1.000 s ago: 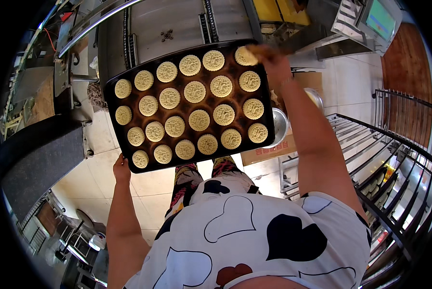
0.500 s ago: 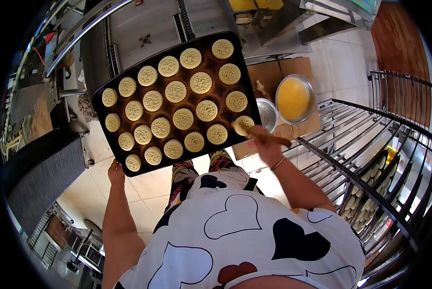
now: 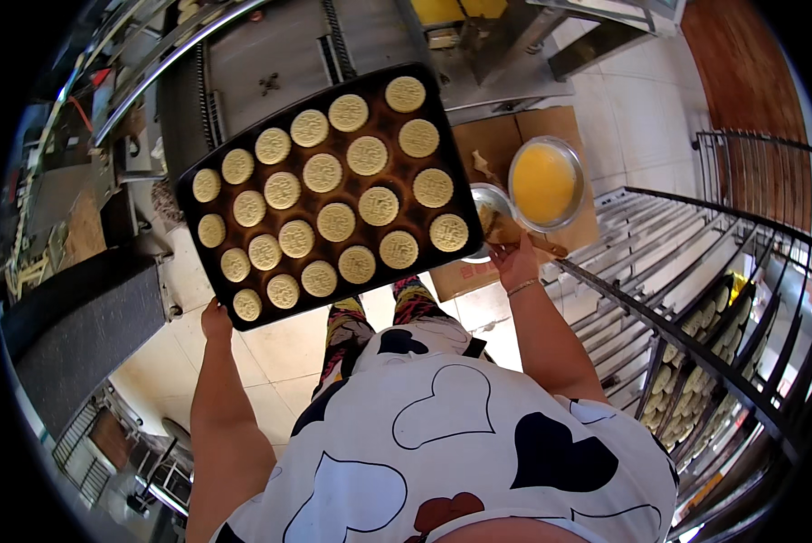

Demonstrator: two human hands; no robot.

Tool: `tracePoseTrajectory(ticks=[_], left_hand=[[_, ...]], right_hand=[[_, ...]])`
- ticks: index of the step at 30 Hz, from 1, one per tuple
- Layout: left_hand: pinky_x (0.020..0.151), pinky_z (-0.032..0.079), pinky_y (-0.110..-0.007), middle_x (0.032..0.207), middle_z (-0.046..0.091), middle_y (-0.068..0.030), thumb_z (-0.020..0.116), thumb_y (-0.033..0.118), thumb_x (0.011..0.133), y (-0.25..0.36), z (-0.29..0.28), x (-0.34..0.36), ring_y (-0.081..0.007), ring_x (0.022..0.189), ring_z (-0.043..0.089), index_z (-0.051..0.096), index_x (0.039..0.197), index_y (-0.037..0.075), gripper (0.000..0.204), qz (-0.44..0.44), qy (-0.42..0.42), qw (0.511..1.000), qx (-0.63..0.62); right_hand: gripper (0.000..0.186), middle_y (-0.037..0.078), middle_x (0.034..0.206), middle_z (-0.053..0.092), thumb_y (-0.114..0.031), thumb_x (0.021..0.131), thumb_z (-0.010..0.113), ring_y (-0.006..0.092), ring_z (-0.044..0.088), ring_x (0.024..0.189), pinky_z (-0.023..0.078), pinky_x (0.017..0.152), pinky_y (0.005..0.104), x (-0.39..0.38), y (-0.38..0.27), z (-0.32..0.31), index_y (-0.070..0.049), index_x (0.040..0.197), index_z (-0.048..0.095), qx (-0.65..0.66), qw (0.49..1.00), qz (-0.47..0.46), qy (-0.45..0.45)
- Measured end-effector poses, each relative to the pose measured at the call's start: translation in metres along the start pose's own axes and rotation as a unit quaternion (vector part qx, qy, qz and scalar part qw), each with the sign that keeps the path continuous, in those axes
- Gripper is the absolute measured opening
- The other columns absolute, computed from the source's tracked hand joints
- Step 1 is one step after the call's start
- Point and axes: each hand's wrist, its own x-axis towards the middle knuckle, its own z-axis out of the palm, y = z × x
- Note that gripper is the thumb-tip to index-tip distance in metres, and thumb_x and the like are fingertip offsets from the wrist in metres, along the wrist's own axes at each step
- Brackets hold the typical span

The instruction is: The person brushes liquid onto small circular pastries on a baking sheet using a brush, replaces several sheets from a cooling rack into a large industrial oven, and then places the tray of pastries back onto the cooling rack.

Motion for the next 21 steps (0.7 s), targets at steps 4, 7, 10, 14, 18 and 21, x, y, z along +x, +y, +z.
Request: tracePoseTrajectory(ticks=[4, 7, 10, 14, 18, 21], left_hand=[[0.073, 0.048, -0.035, 0.092, 0.065, -0.0168, 0.053, 0.01, 0.078, -0.051, 0.01, 0.008, -0.0294, 0.085, 0.062, 0.059, 0.114, 0.006, 0.036, -0.02, -0.001, 0.998, -0.06], [0.065, 0.047, -0.031, 0.088, 0.066, -0.0094, 0.057, 0.017, 0.081, -0.035, 0.016, -0.001, -0.0188, 0.074, 0.06, 0.058, 0.114, 0.003, 0.036, -0.098, -0.006, 0.962, -0.253], [0.067, 0.043, -0.03, 0.09, 0.06, -0.0024, 0.049, 0.045, 0.089, 0.008, -0.006, -0.007, -0.0144, 0.073, 0.052, 0.058, 0.11, 0.003, 0.047, -0.225, -0.036, 0.888, -0.399], [0.068, 0.046, -0.031, 0.092, 0.061, -0.0063, 0.039, 0.055, 0.09, 0.012, 0.0, 0.005, -0.0179, 0.076, 0.056, 0.057, 0.107, 0.002, 0.059, -0.249, -0.044, 0.806, -0.536], [0.091, 0.044, -0.034, 0.115, 0.056, -0.0153, 0.035, 0.062, 0.087, 0.027, 0.014, 0.003, -0.0259, 0.102, 0.055, 0.045, 0.121, -0.006, 0.077, -0.216, -0.056, 0.715, -0.663], [0.101, 0.033, -0.039, 0.135, 0.037, -0.0188, 0.038, 0.069, 0.081, 0.04, 0.006, -0.008, -0.0293, 0.121, 0.038, 0.031, 0.131, -0.009, 0.093, -0.241, 0.022, 0.785, -0.57]], right_hand=[[0.043, 0.014, 0.104, 0.06, -0.044, 0.093, 0.037, 0.0276, 0.058, 0.092, 0.047, 0.073, 0.0388, 0.013, 0.032, -0.012, -0.006, 0.109, 0.051, 0.004, 0.986, 0.155, -0.059], [0.042, 0.012, 0.105, 0.061, -0.042, 0.094, 0.036, 0.0273, 0.059, 0.092, 0.048, 0.069, 0.037, -0.013, 0.028, -0.001, -0.006, 0.108, 0.052, -0.101, 0.98, 0.167, -0.049], [0.051, 0.011, 0.107, 0.062, -0.049, 0.093, 0.034, 0.0247, 0.061, 0.091, 0.048, 0.068, 0.0352, 0.005, 0.022, 0.001, -0.006, 0.115, 0.051, -0.118, 0.978, 0.103, -0.141], [0.064, 0.012, 0.106, 0.062, -0.055, 0.091, 0.035, 0.0226, 0.061, 0.094, 0.051, 0.076, 0.035, 0.011, 0.008, 0.054, 0.001, 0.116, 0.051, -0.171, 0.975, 0.029, -0.14], [0.067, 0.012, 0.12, 0.055, -0.059, 0.087, 0.041, 0.024, 0.054, 0.108, 0.045, 0.086, 0.0351, -0.031, 0.006, 0.115, -0.001, 0.12, 0.05, -0.248, 0.967, -0.044, -0.02], [0.071, 0.011, 0.12, 0.053, -0.056, 0.084, 0.048, 0.0252, 0.051, 0.108, 0.043, 0.086, 0.0324, -0.013, 0.02, 0.094, 0.001, 0.125, 0.045, -0.286, 0.938, -0.178, 0.075]])
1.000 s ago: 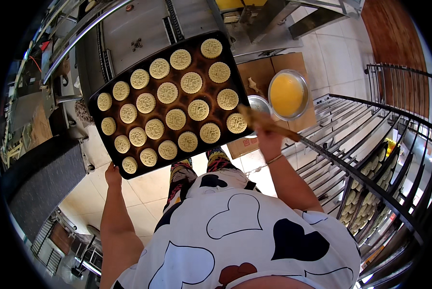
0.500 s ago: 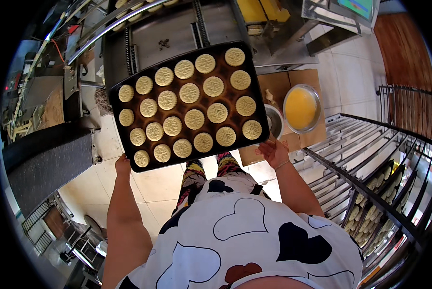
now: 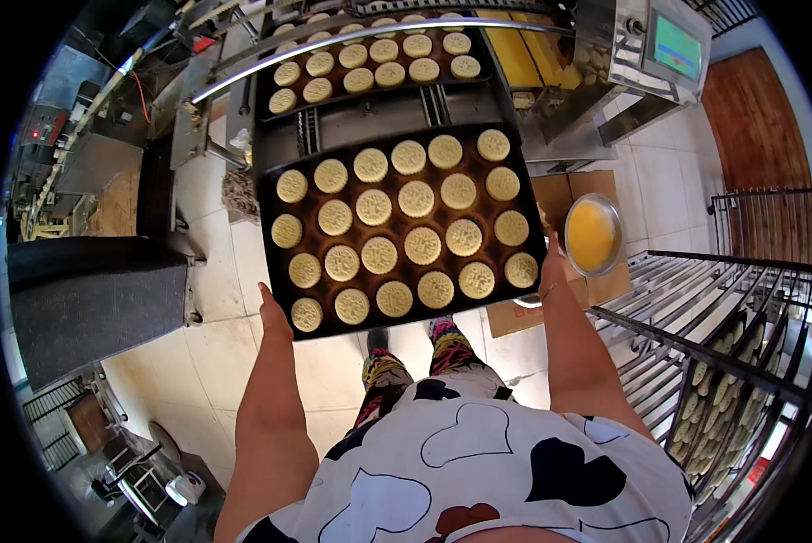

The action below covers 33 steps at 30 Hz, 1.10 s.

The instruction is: The person brushes liquid onto small circular pastries on a baking sheet using a brush, replaces several sheets from a cooling rack into a large industrial oven, and then places the tray of pastries back onto the cooling rack.

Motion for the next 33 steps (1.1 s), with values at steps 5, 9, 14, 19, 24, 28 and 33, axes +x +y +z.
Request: tracePoseTrajectory(ticks=[5, 9, 14, 19, 24, 28, 33], left_hand=[[0.083, 0.049, -0.036, 0.115, 0.055, -0.0161, 0.045, 0.061, 0.084, 0.025, -0.051, -0.061, -0.0263, 0.1, 0.056, 0.046, 0.118, -0.008, 0.076, 0.021, -0.031, 0.999, -0.027], [0.08, 0.051, -0.037, 0.107, 0.06, -0.0145, 0.044, 0.053, 0.088, 0.053, -0.059, -0.082, -0.0265, 0.093, 0.06, 0.051, 0.114, -0.006, 0.065, 0.021, -0.134, 0.991, -0.02], [0.085, 0.049, -0.037, 0.111, 0.059, -0.0124, 0.041, 0.052, 0.09, 0.082, -0.058, -0.079, -0.0272, 0.097, 0.059, 0.051, 0.117, -0.002, 0.061, 0.03, -0.291, 0.956, 0.015], [0.09, 0.045, -0.035, 0.116, 0.056, -0.01, 0.044, 0.043, 0.091, 0.13, -0.013, -0.092, -0.0246, 0.102, 0.056, 0.05, 0.119, -0.001, 0.052, 0.012, -0.428, 0.901, 0.07], [0.093, 0.042, -0.034, 0.12, 0.054, -0.0089, 0.048, 0.038, 0.09, 0.151, 0.034, -0.037, -0.022, 0.107, 0.053, 0.049, 0.121, 0.0, 0.049, 0.029, -0.535, 0.84, 0.087], [0.09, 0.044, -0.035, 0.113, 0.059, -0.0094, 0.051, 0.036, 0.088, 0.139, 0.09, 0.011, -0.0237, 0.1, 0.057, 0.053, 0.114, 0.0, 0.045, -0.068, -0.586, 0.801, 0.105], [0.086, 0.046, -0.033, 0.109, 0.06, -0.0089, 0.054, 0.033, 0.087, 0.128, 0.155, 0.038, -0.0219, 0.095, 0.058, 0.055, 0.11, -0.003, 0.043, -0.041, -0.605, 0.775, 0.175]], right_hand=[[0.066, 0.014, 0.107, 0.057, -0.054, 0.084, 0.051, 0.0232, 0.055, 0.093, 0.045, 0.081, 0.0344, -0.071, 0.066, -0.028, 0.006, 0.113, 0.052, 0.039, 0.997, -0.031, 0.054], [0.069, 0.012, 0.072, 0.058, -0.057, 0.083, 0.049, 0.0208, 0.048, 0.064, 0.042, 0.062, 0.0376, -0.161, 0.105, -0.074, 0.011, 0.081, 0.06, 0.062, 0.988, 0.002, 0.145], [0.077, 0.023, 0.096, 0.061, -0.061, 0.081, 0.046, 0.0306, 0.058, 0.086, 0.044, 0.077, 0.0393, -0.222, 0.186, -0.129, 0.013, 0.1, 0.057, 0.107, 0.97, 0.066, 0.21], [0.079, 0.018, 0.097, 0.058, -0.063, 0.081, 0.046, 0.0252, 0.055, 0.087, 0.046, 0.077, 0.0373, -0.311, 0.21, -0.127, 0.012, 0.105, 0.053, 0.168, 0.899, 0.1, 0.392], [0.084, 0.021, 0.102, 0.057, -0.066, 0.081, 0.044, 0.0263, 0.054, 0.094, 0.046, 0.082, 0.0367, -0.365, 0.218, -0.081, 0.013, 0.109, 0.05, 0.201, 0.862, 0.087, 0.457], [0.086, 0.029, 0.095, 0.059, -0.068, 0.082, 0.036, 0.0375, 0.057, 0.092, 0.044, 0.082, 0.0408, -0.38, 0.243, -0.045, 0.015, 0.1, 0.056, 0.132, 0.815, 0.12, 0.552], [0.084, 0.026, 0.081, 0.059, -0.067, 0.083, 0.037, 0.0324, 0.056, 0.079, 0.043, 0.076, 0.0404, -0.38, 0.281, -0.003, 0.015, 0.088, 0.057, 0.162, 0.771, 0.142, 0.599]])
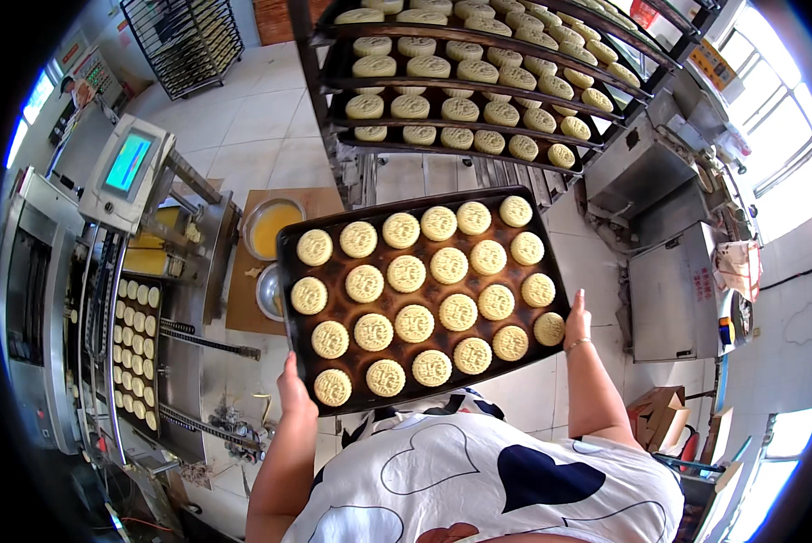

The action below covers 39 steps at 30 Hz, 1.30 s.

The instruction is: The person brushes liquid onto small circular pastries on a baking sheet using a brush, replaces several sheets from a cooling rack into a large industrial oven, and then places the tray of pastries back onto the cooling rack.

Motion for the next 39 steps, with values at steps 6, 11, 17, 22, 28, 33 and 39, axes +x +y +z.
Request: tracePoseTrajectory(ticks=[6, 11, 17, 22, 28, 33, 39], left_hand=[[0.084, 0.046, -0.032, 0.106, 0.06, -0.0092, 0.06, 0.035, 0.084, 0.001, 0.005, 0.052, -0.0193, 0.093, 0.057, 0.056, 0.108, -0.003, 0.046, 0.035, -0.021, 0.997, 0.07], [0.091, 0.043, -0.033, 0.112, 0.057, -0.0089, 0.055, 0.04, 0.086, 0.013, 0.018, 0.059, -0.0194, 0.099, 0.056, 0.052, 0.114, -0.002, 0.05, 0.053, -0.119, 0.99, 0.051], [0.103, 0.027, -0.032, 0.141, 0.034, -0.0106, 0.044, 0.05, 0.089, 0.025, 0.01, 0.152, -0.0202, 0.125, 0.036, 0.031, 0.135, -0.003, 0.071, 0.143, -0.157, 0.969, 0.127], [0.093, 0.037, -0.032, 0.117, 0.054, -0.0195, 0.052, 0.03, 0.089, 0.068, 0.145, 0.132, -0.0269, 0.111, 0.05, 0.044, 0.122, -0.005, 0.049, 0.419, -0.067, 0.857, 0.293], [0.09, 0.041, -0.042, 0.127, 0.042, -0.0211, 0.052, 0.03, 0.087, -0.002, 0.046, 0.106, -0.0391, 0.11, 0.047, 0.041, 0.124, 0.007, 0.046, 0.386, -0.03, 0.69, 0.612], [0.092, 0.04, -0.042, 0.118, 0.046, -0.025, 0.06, 0.022, 0.08, -0.062, -0.104, 0.067, -0.0397, 0.108, 0.046, 0.047, 0.114, -0.001, 0.043, 0.283, -0.002, 0.7, 0.656], [0.096, 0.04, -0.039, 0.126, 0.044, -0.0214, 0.061, 0.027, 0.078, -0.109, -0.183, -0.001, -0.0363, 0.114, 0.046, 0.051, 0.117, 0.002, 0.047, 0.096, -0.016, 0.725, 0.682]], right_hand=[[0.083, 0.015, 0.113, 0.056, -0.062, 0.081, 0.048, 0.0233, 0.054, 0.102, 0.045, 0.087, 0.0347, -0.046, 0.008, 0.001, 0.012, 0.119, 0.045, 0.19, 0.979, 0.024, -0.063], [0.085, 0.018, 0.122, 0.049, -0.062, 0.082, 0.045, 0.0244, 0.049, 0.111, 0.04, 0.093, 0.0358, -0.034, 0.025, 0.007, 0.012, 0.125, 0.039, 0.213, 0.974, 0.016, -0.078], [0.087, 0.016, 0.125, 0.051, -0.069, 0.077, 0.045, 0.0277, 0.053, 0.11, 0.041, 0.094, 0.0389, 0.003, 0.009, 0.028, 0.003, 0.126, 0.042, 0.382, 0.886, 0.107, -0.239], [0.052, 0.014, 0.118, 0.054, -0.048, 0.081, 0.05, 0.0334, 0.053, 0.105, 0.042, 0.091, 0.0504, -0.005, -0.089, 0.118, -0.007, 0.112, 0.052, 0.587, 0.692, 0.089, -0.41], [0.037, 0.012, 0.117, 0.056, -0.011, 0.076, 0.047, 0.0328, 0.052, 0.107, 0.043, 0.093, 0.0479, -0.034, -0.132, 0.214, -0.005, 0.112, 0.052, 0.582, 0.605, 0.144, -0.524], [0.035, 0.015, 0.11, 0.057, -0.006, 0.076, 0.046, 0.0306, 0.054, 0.103, 0.048, 0.086, 0.0449, -0.05, -0.136, 0.231, -0.003, 0.11, 0.05, 0.515, 0.617, 0.101, -0.586], [0.04, 0.012, 0.11, 0.06, -0.018, 0.087, 0.051, 0.021, 0.06, 0.094, 0.047, 0.075, 0.0301, -0.153, -0.153, 0.241, -0.005, 0.124, 0.041, 0.058, 0.679, -0.142, -0.718]])
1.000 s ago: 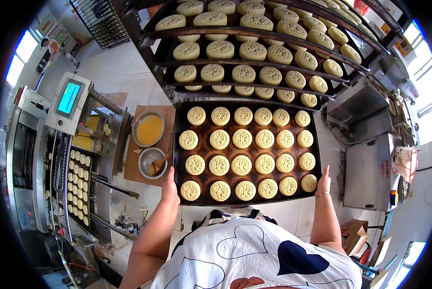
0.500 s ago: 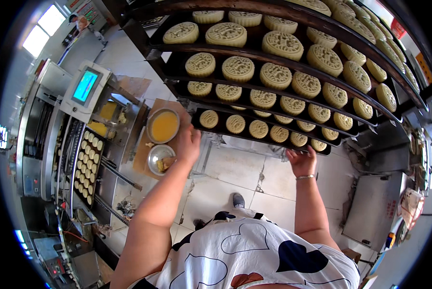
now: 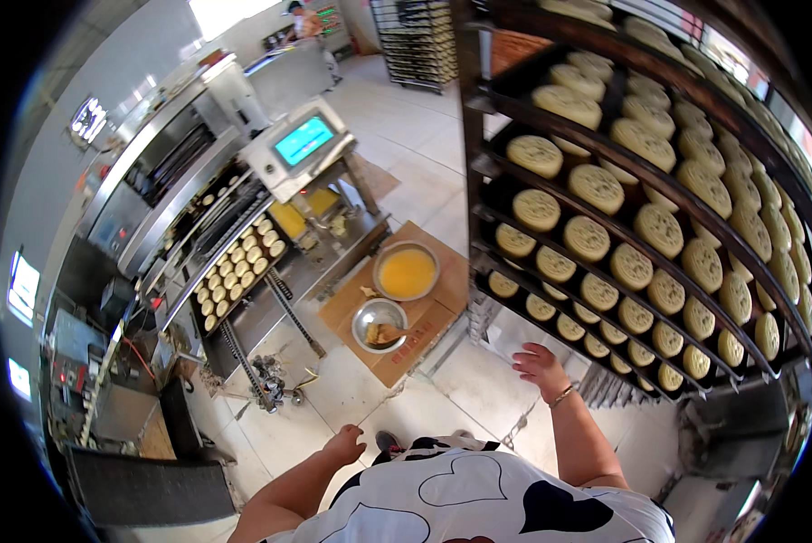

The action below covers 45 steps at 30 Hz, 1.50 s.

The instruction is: The person brushes liquid onto small circular pastries on a baking sheet using a brush, replaces several sheets from a cooling rack into a large industrial oven, and then places the tray of pastries back onto the cooling rack.

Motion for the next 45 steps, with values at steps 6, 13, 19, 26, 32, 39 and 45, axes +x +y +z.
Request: tracePoseTrajectory(ticks=[6, 13, 19, 26, 32, 39, 45], left_hand=[[0.095, 0.039, -0.04, 0.117, 0.051, -0.0235, 0.061, 0.025, 0.078, -0.039, 0.024, -0.01, -0.0367, 0.112, 0.047, 0.057, 0.112, 0.005, 0.04, 0.004, 0.032, 0.998, -0.057], [0.09, 0.043, -0.039, 0.11, 0.058, -0.0203, 0.059, 0.027, 0.078, -0.137, 0.036, -0.032, -0.0342, 0.105, 0.054, 0.057, 0.112, 0.004, 0.041, -0.036, 0.07, 0.987, -0.141], [0.089, 0.044, -0.038, 0.111, 0.059, -0.0146, 0.056, 0.035, 0.08, -0.21, 0.048, -0.08, -0.0308, 0.106, 0.055, 0.056, 0.112, 0.007, 0.043, -0.162, 0.043, 0.971, -0.17], [0.087, 0.045, -0.036, 0.11, 0.061, -0.0125, 0.056, 0.037, 0.08, -0.304, 0.073, -0.09, -0.029, 0.103, 0.056, 0.057, 0.111, 0.008, 0.043, -0.182, -0.022, 0.97, -0.16], [0.085, 0.046, -0.037, 0.104, 0.062, -0.0131, 0.053, 0.033, 0.081, -0.324, 0.032, -0.074, -0.0302, 0.099, 0.058, 0.058, 0.106, 0.007, 0.037, -0.187, 0.044, 0.963, -0.189], [0.087, 0.046, -0.037, 0.104, 0.062, -0.0147, 0.052, 0.029, 0.08, -0.362, 0.04, -0.049, -0.0312, 0.099, 0.057, 0.058, 0.106, 0.007, 0.034, -0.195, 0.081, 0.963, -0.167], [0.087, 0.046, -0.036, 0.106, 0.061, -0.0151, 0.053, 0.03, 0.079, -0.358, 0.051, -0.059, -0.0309, 0.1, 0.057, 0.06, 0.105, 0.008, 0.034, -0.209, 0.055, 0.954, -0.208]], right_hand=[[0.033, 0.013, 0.105, 0.061, -0.005, 0.075, 0.062, 0.0306, 0.057, 0.101, 0.046, 0.086, 0.0344, 0.019, -0.157, 0.152, -0.001, 0.107, 0.056, -0.413, 0.786, -0.459, -0.007], [0.028, 0.009, 0.113, 0.056, -0.012, 0.074, 0.055, 0.026, 0.038, 0.124, 0.023, 0.106, 0.045, 0.045, -0.295, 0.266, -0.008, 0.101, 0.061, -0.753, 0.291, -0.573, 0.14], [0.04, 0.005, 0.098, 0.066, -0.045, 0.07, 0.069, 0.0249, 0.053, 0.105, 0.005, 0.109, 0.0498, 0.08, -0.319, 0.269, -0.015, 0.096, 0.07, -0.974, 0.12, -0.043, 0.187], [0.043, 0.004, 0.1, 0.065, -0.047, 0.068, 0.073, 0.0247, 0.052, 0.106, 0.023, 0.104, 0.0414, 0.094, -0.309, 0.288, -0.015, 0.097, 0.069, -0.963, 0.145, 0.024, 0.228], [0.048, 0.003, 0.105, 0.062, -0.05, 0.068, 0.073, 0.024, 0.046, 0.112, 0.021, 0.106, 0.0395, 0.091, -0.302, 0.3, -0.014, 0.1, 0.067, -0.954, 0.137, 0.043, 0.264], [0.046, 0.001, 0.095, 0.062, -0.052, 0.064, 0.074, 0.0214, 0.047, 0.106, 0.024, 0.102, 0.0376, 0.086, -0.301, 0.31, -0.015, 0.091, 0.068, -0.954, 0.115, 0.052, 0.271], [0.045, 0.001, 0.091, 0.061, -0.055, 0.065, 0.073, 0.0207, 0.048, 0.104, 0.025, 0.1, 0.0362, 0.086, -0.298, 0.307, -0.015, 0.086, 0.068, -0.953, 0.105, 0.061, 0.277]])
